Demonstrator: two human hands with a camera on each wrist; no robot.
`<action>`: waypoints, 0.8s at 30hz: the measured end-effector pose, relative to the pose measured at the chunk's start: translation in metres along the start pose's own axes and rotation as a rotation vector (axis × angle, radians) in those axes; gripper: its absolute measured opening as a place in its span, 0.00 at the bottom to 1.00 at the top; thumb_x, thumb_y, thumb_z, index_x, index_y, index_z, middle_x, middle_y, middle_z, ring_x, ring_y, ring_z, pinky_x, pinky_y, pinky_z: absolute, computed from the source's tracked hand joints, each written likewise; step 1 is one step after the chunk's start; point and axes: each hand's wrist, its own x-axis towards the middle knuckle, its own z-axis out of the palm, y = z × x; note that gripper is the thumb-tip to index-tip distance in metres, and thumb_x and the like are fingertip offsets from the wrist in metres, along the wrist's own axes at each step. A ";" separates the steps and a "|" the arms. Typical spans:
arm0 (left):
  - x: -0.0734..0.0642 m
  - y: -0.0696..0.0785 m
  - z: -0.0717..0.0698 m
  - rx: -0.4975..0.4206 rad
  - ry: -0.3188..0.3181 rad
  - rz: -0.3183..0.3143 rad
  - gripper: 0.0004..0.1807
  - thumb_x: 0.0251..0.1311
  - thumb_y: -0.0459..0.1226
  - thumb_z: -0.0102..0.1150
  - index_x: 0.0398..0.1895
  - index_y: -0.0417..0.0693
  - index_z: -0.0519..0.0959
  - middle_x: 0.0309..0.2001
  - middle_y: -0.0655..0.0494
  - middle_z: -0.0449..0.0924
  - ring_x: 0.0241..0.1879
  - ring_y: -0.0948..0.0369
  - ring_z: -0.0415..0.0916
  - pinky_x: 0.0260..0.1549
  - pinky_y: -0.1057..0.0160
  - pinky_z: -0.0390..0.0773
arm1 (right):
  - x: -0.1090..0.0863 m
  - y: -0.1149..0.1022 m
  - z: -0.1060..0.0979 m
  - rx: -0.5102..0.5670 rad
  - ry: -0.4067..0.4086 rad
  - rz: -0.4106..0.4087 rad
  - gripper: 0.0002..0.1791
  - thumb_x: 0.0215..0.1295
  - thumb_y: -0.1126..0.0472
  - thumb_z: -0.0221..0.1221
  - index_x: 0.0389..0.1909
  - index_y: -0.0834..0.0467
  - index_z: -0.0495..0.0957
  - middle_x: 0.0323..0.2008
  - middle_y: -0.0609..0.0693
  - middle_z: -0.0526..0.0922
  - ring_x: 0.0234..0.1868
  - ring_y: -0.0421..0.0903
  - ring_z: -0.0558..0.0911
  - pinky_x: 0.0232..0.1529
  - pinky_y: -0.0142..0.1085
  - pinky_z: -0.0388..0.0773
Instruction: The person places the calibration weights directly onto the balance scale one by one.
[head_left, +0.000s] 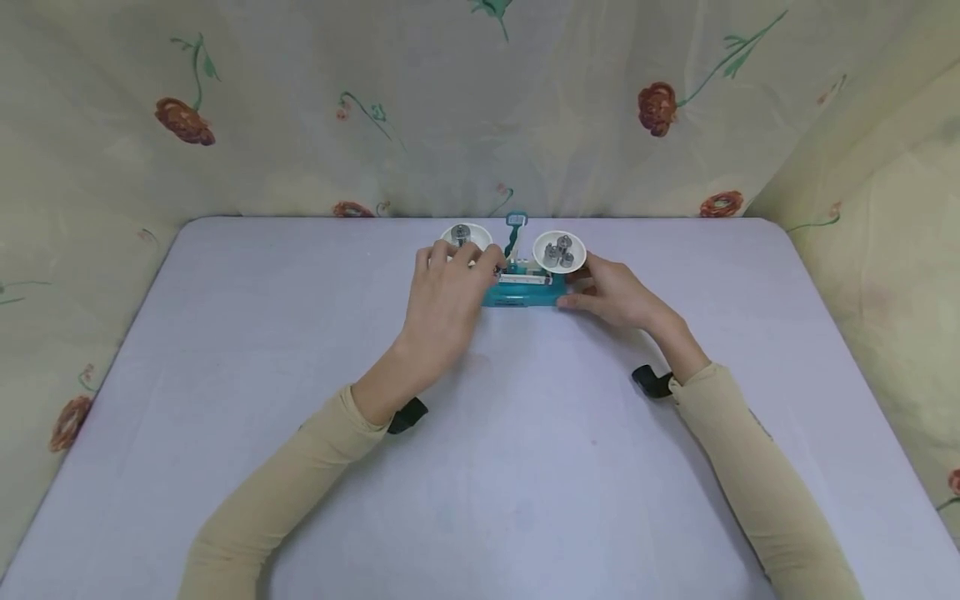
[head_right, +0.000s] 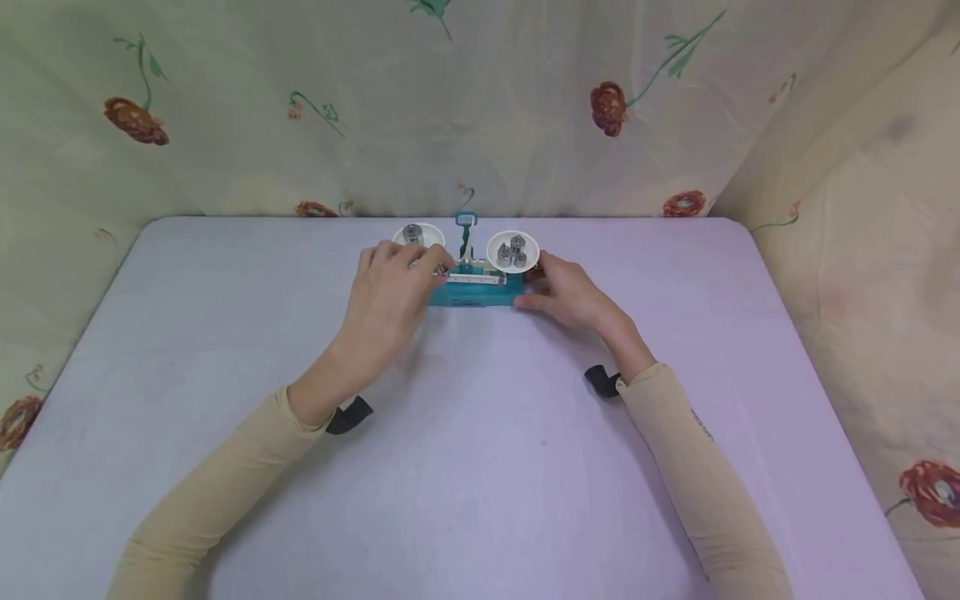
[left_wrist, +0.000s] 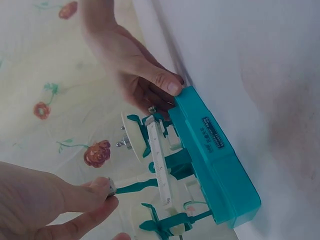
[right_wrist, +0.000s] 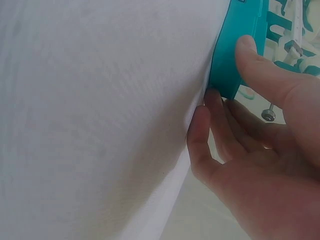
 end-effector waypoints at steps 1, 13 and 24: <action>0.001 -0.001 0.001 0.001 0.003 -0.006 0.15 0.73 0.38 0.67 0.60 0.53 0.84 0.55 0.48 0.90 0.57 0.42 0.80 0.61 0.42 0.77 | 0.000 0.000 0.000 0.000 0.000 0.001 0.46 0.75 0.58 0.68 0.85 0.60 0.53 0.72 0.68 0.76 0.73 0.66 0.77 0.73 0.60 0.76; 0.012 -0.012 0.004 -0.007 0.058 -0.041 0.11 0.75 0.36 0.64 0.58 0.52 0.83 0.56 0.46 0.89 0.59 0.42 0.78 0.61 0.43 0.76 | -0.001 -0.001 0.000 -0.006 0.004 -0.002 0.46 0.75 0.59 0.68 0.85 0.61 0.54 0.71 0.68 0.76 0.73 0.66 0.77 0.74 0.60 0.76; 0.024 -0.022 0.009 0.000 0.071 -0.069 0.12 0.76 0.38 0.64 0.58 0.52 0.84 0.56 0.46 0.89 0.61 0.42 0.78 0.62 0.42 0.76 | 0.001 0.000 0.001 -0.008 0.010 -0.010 0.44 0.74 0.60 0.68 0.84 0.61 0.56 0.71 0.67 0.77 0.73 0.66 0.77 0.74 0.60 0.76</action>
